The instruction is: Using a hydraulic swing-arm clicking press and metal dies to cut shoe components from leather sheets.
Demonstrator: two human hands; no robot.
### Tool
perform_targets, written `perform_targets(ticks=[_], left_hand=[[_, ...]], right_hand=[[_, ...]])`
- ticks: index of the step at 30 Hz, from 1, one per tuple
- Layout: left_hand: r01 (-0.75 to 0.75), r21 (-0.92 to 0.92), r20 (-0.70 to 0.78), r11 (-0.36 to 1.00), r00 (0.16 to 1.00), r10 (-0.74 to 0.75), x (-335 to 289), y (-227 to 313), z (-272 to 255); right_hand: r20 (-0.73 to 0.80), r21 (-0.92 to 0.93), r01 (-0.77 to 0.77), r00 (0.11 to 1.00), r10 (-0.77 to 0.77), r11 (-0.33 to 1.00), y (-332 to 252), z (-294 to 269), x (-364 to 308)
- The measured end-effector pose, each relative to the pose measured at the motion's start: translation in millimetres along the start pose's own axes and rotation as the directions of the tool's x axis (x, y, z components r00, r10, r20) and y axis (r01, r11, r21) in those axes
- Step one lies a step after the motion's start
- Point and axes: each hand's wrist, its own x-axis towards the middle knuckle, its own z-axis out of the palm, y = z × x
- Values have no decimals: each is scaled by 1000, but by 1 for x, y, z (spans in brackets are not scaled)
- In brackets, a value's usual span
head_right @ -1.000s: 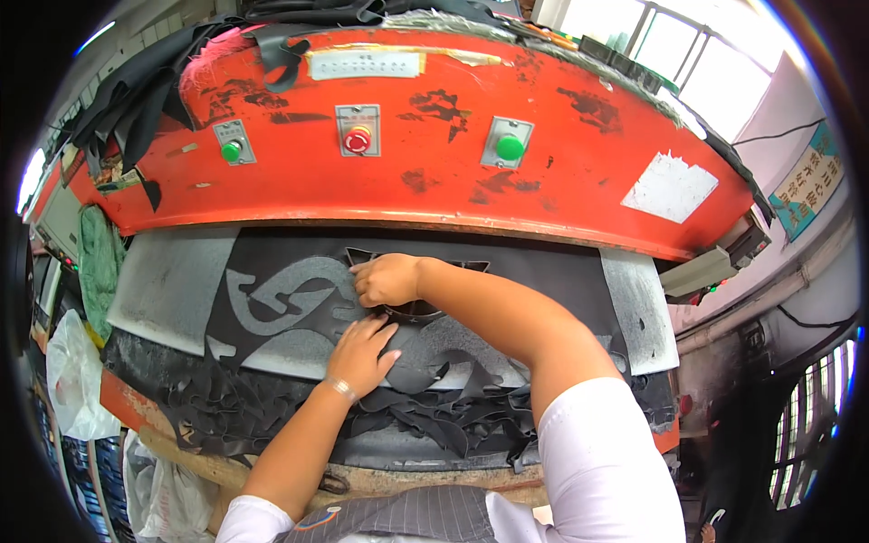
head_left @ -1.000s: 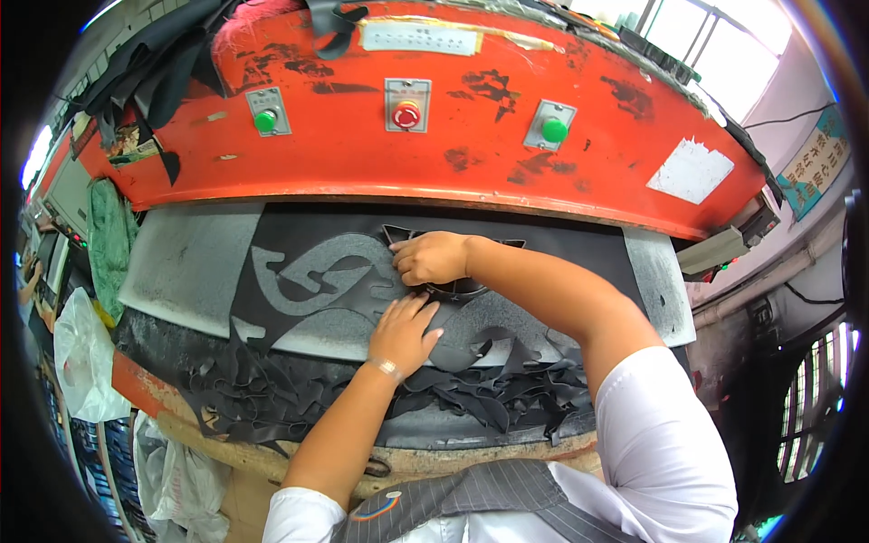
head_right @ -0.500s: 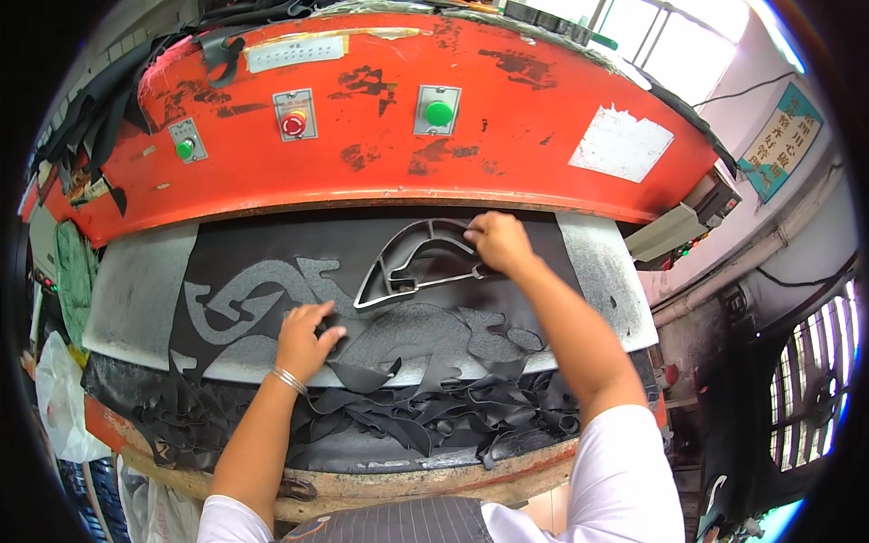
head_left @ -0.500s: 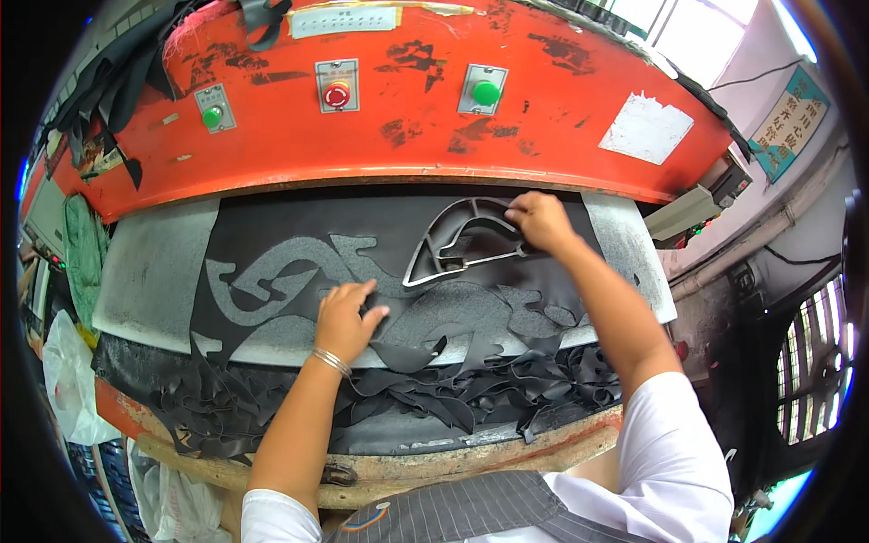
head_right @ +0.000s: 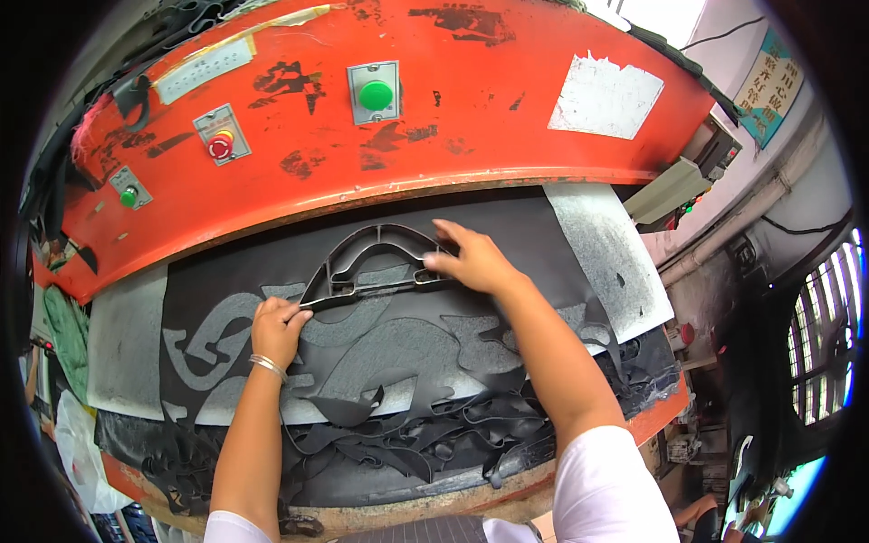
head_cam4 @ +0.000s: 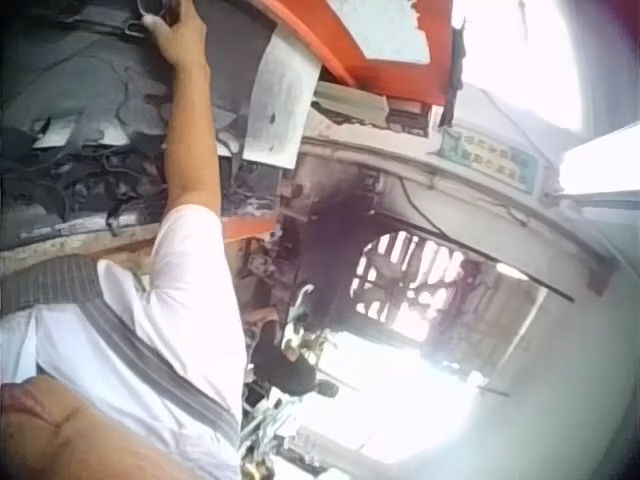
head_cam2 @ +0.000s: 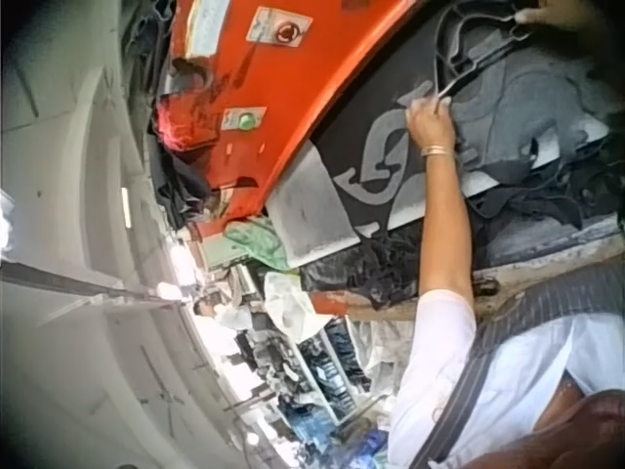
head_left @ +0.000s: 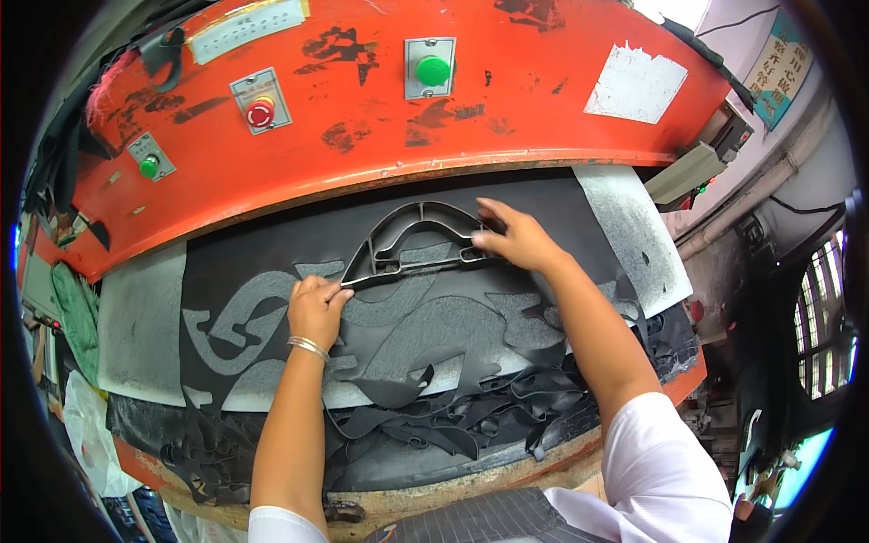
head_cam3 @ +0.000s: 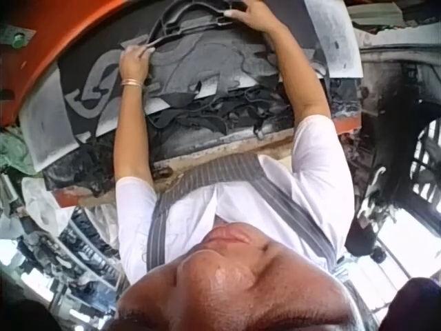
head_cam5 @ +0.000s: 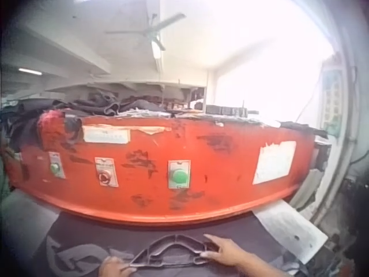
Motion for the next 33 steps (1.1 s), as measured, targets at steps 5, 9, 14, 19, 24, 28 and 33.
perform_targets(ticks=[5, 9, 14, 19, 24, 28, 33], left_hand=[[-16, -2, -8, 1000, 1000, 16, -1, 8, -7], [24, -46, -32, 999, 999, -26, -2, 10, -11], [61, -69, -28, 996, 998, -63, 0, 13, -21], [90, -100, -21, 991, 995, -93, -1, 13, -21], [88, -106, 0, 990, 996, -88, -2, 15, -17], [63, -100, -13, 993, 998, -64, -2, 17, -15], [7, -70, -69, 998, 998, -12, 6, 10, 1]], right_hand=[[133, -330, 241, 969, -208, 913, 6, -15, -47], [82, -290, 220, 975, -205, 931, -1, -15, -54], [46, -288, 266, 963, -264, 920, -10, -12, -49], [38, -316, 262, 964, -263, 912, -8, -11, -53], [48, -341, 255, 966, -254, 905, -10, -15, -60], [38, -382, 294, 952, -303, 876, -2, -17, -60], [22, -440, 264, 959, -284, 858, 3, -14, -55]])
